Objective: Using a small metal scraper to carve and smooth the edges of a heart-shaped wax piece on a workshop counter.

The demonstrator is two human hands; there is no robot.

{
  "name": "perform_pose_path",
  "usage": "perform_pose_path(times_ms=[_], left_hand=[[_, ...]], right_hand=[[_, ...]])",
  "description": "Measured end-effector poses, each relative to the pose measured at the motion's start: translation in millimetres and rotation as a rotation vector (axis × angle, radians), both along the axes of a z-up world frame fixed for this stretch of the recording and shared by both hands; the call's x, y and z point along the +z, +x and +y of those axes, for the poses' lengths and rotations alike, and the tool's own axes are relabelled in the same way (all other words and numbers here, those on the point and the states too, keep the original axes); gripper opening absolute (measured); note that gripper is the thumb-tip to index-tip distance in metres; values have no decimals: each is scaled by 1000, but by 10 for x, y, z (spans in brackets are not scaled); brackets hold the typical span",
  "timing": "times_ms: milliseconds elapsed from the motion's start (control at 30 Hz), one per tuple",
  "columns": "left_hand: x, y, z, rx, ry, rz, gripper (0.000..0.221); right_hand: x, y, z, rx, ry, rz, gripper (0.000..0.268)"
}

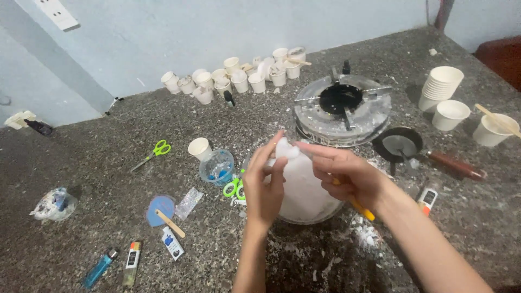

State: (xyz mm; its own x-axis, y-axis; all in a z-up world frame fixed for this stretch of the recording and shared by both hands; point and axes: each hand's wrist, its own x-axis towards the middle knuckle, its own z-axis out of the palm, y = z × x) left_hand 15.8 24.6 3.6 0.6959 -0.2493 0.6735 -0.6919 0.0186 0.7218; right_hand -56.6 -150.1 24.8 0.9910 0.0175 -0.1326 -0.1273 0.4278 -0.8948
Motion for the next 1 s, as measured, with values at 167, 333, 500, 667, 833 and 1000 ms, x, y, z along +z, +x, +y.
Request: perform_pose_path(times_ms=[167, 333, 500, 667, 833, 1000], left_hand=[[19, -48, -11, 7, 24, 117, 38], [32, -84, -3, -15, -1, 161, 37], [87, -133, -21, -49, -58, 214, 37], [61, -121, -47, -65, -86, 251, 37], [75, -128, -62, -115, -128, 334, 40], [-28, 27, -6, -127, -302, 390, 50]], right_hand=[[-24, -19, -26, 27, -22, -38, 64], [-45, -12, -66, 75, -55, -58, 63], [-37, -32, -74, 89, -28, -48, 61], [-124, 5, -80, 76, -39, -56, 59], [-159, 16, -83, 50, -56, -46, 57], [1, 15, -61, -48, -9, -94, 64]])
